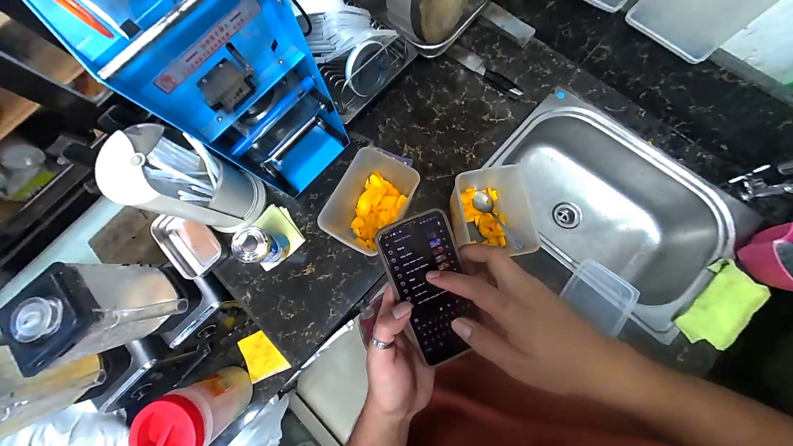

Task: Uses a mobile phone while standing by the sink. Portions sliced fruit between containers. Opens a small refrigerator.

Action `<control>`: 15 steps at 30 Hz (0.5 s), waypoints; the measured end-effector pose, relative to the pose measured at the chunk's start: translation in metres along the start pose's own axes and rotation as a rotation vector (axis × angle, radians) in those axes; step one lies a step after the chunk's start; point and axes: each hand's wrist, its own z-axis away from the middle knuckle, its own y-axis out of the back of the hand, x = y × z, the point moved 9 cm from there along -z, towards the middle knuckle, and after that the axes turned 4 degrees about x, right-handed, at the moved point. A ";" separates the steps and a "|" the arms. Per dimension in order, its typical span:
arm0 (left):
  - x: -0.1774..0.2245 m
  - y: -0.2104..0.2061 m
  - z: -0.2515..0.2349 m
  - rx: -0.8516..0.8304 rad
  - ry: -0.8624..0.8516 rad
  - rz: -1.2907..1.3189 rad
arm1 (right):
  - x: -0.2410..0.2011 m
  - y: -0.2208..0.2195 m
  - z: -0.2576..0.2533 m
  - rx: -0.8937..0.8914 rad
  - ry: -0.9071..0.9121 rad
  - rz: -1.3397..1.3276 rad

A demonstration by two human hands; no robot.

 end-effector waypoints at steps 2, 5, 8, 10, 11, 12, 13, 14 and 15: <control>0.001 -0.001 0.000 0.016 -0.005 -0.029 | 0.000 0.000 0.000 -0.003 0.005 0.008; 0.002 -0.003 0.000 0.012 -0.015 -0.027 | 0.000 0.000 0.000 -0.003 0.009 0.008; 0.003 -0.002 0.001 0.018 -0.018 -0.044 | 0.000 -0.001 0.002 -0.010 0.011 0.003; 0.003 -0.003 0.001 0.013 -0.019 -0.042 | -0.001 0.000 0.001 -0.011 0.015 0.002; 0.003 -0.003 0.001 0.007 -0.019 -0.041 | -0.001 0.000 0.002 -0.007 0.018 0.002; 0.004 -0.004 0.001 0.000 -0.020 -0.039 | -0.002 0.000 0.001 -0.008 0.020 0.002; 0.004 -0.004 0.001 -0.003 -0.020 -0.036 | -0.002 0.001 0.001 -0.010 0.021 0.002; 0.004 -0.004 0.001 -0.004 -0.020 -0.031 | -0.002 0.001 0.001 -0.011 0.022 0.003; 0.004 -0.004 0.001 -0.003 -0.018 -0.028 | -0.003 0.001 0.001 -0.008 0.024 0.003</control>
